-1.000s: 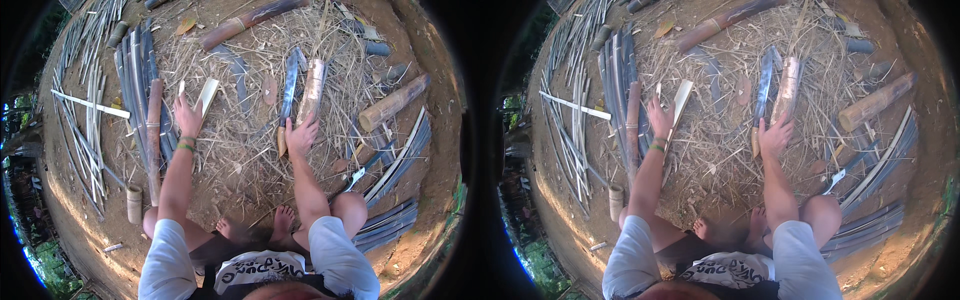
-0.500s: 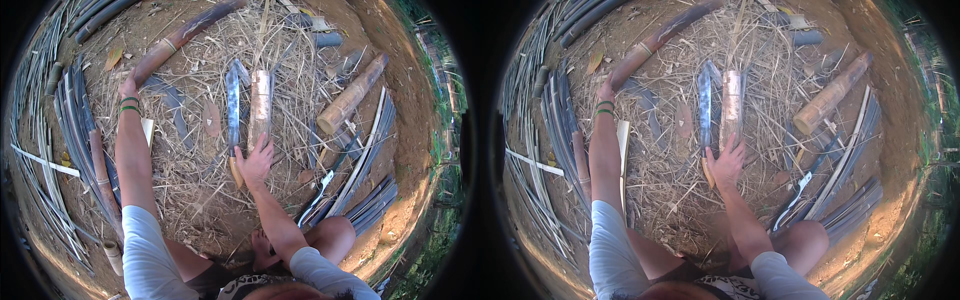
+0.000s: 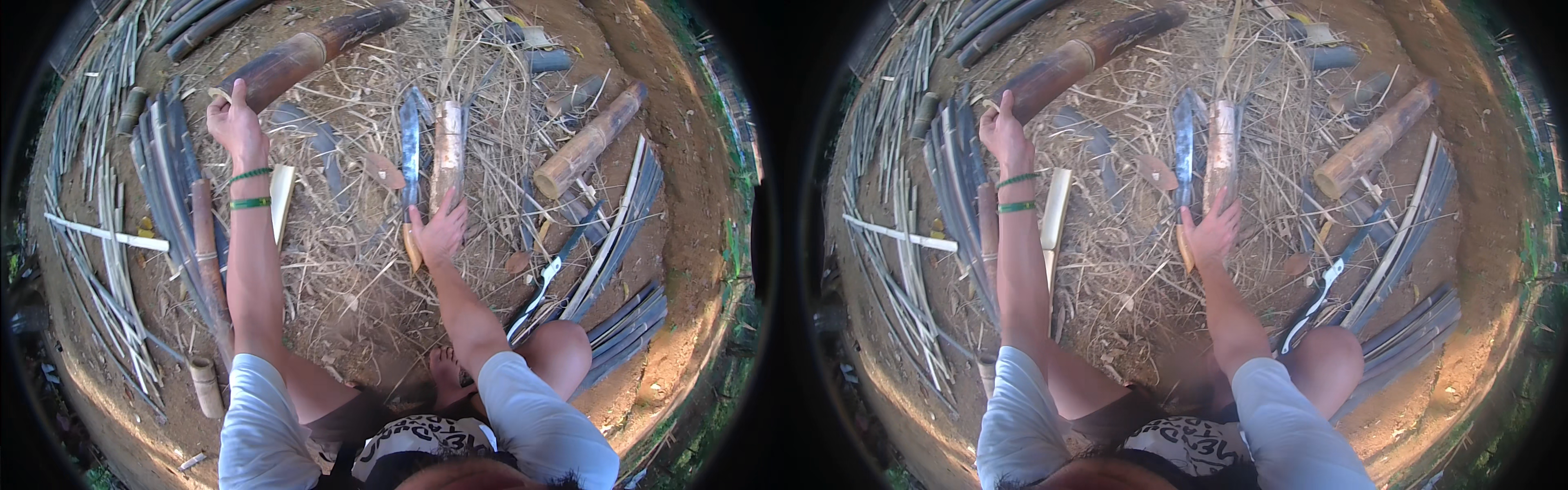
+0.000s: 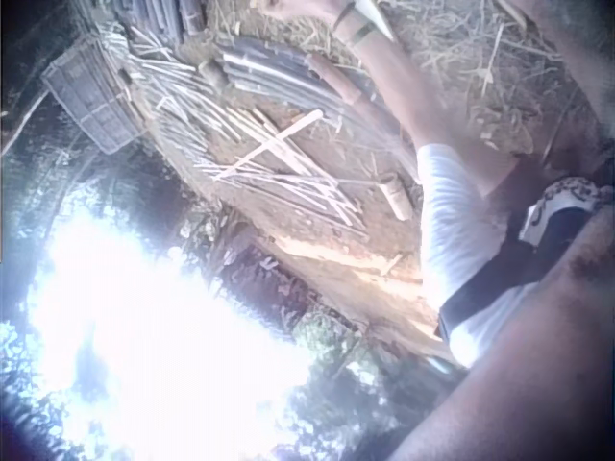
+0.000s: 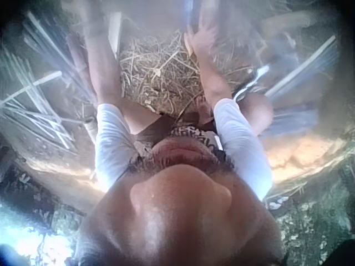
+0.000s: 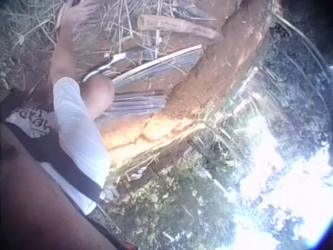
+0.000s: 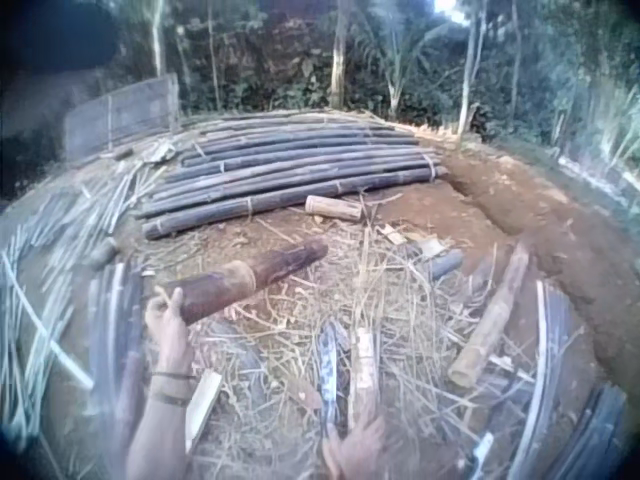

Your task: The person splits bamboo stalks by positioning a machete on the end of a stalk and striking it with a wooden club, then separates the split pieces by hand.

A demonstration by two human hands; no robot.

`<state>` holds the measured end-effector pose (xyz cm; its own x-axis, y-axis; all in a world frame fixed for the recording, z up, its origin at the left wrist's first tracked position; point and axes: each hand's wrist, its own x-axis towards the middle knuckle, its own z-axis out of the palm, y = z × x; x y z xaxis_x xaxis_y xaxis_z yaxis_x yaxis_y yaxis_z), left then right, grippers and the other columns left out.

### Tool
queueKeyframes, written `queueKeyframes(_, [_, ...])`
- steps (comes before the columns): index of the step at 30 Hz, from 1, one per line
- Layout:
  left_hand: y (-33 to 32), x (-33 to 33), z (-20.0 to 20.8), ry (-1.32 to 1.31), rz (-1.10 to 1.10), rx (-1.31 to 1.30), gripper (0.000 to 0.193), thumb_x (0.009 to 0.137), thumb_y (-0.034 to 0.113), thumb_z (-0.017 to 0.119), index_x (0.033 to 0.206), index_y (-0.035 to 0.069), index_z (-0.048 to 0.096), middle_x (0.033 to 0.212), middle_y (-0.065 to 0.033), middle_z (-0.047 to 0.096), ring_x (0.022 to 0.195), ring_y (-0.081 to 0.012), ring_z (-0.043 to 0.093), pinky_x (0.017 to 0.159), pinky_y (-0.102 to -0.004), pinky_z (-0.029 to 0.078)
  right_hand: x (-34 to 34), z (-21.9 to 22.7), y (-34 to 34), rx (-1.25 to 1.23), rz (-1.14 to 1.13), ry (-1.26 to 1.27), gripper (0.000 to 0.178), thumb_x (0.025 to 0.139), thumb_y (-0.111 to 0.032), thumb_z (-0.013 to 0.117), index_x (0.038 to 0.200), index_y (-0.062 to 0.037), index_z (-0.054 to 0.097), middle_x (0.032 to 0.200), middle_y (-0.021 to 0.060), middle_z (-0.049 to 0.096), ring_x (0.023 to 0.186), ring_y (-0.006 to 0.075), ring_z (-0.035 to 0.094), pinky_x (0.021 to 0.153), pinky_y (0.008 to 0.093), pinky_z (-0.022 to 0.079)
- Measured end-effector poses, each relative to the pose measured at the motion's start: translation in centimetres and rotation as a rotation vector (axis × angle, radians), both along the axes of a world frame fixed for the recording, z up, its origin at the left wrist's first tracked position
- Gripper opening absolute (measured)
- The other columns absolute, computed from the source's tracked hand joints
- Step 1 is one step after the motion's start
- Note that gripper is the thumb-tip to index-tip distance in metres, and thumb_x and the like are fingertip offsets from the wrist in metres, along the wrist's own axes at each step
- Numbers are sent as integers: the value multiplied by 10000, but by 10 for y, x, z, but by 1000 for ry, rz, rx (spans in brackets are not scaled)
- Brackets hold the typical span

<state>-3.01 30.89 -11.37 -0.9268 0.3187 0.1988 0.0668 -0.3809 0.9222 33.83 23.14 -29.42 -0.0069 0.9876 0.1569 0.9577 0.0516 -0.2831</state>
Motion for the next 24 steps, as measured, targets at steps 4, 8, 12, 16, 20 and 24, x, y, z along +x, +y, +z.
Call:
queueKeyframes(4, [-113,27,84,95,84,0,265,918,104,796,974,-12,564,890,-89,663,811,-147,645,719,-281,537,4,-2,3,12,14,36,1070,882,-679,643,1623,-33,222,1509,390,328,1398,534,368,1156,592,324])
queueKeyframes(8, [-242,92,131,-17,165,-7,225,939,88,763,947,17,550,951,-106,646,846,-173,643,710,-319,555,-20,7,-13,-38,-41,15,1084,890,-703,619,1617,-2,226,1562,410,252,1463,549,278,1202,598,245])
queueKeyframes(12, [-339,152,99,-88,258,-53,191,950,82,752,959,53,563,954,-34,614,881,-130,576,864,-300,473,-110,60,-21,-527,178,835,1249,811,-826,617,1574,94,256,1529,408,354,1408,518,430,1170,645,309])
queueKeyframes(16, [-375,217,53,-134,109,-100,185,961,57,733,978,59,549,954,-24,637,871,-98,573,820,-274,471,-192,106,-43,-1146,-231,1774,960,772,-544,863,1426,55,496,1289,249,638,1182,368,644,1047,499,502])
queueKeyframes(20, [-418,223,-18,-365,33,-66,282,943,103,768,1117,14,565,1097,-87,666,988,-132,606,913,-289,477,-200,133,-64,-842,70,1867,915,681,-215,961,1403,32,456,1289,205,627,1127,315,666,984,443,551])
queueKeyframes(24, [-434,200,-36,-445,215,-456,618,936,214,790,1377,-59,455,1313,-185,584,1204,-238,573,1063,-363,444,-163,198,-86,-329,312,1526,1019,633,-196,962,1436,16,371,1339,206,595,1215,315,616,1058,418,496])
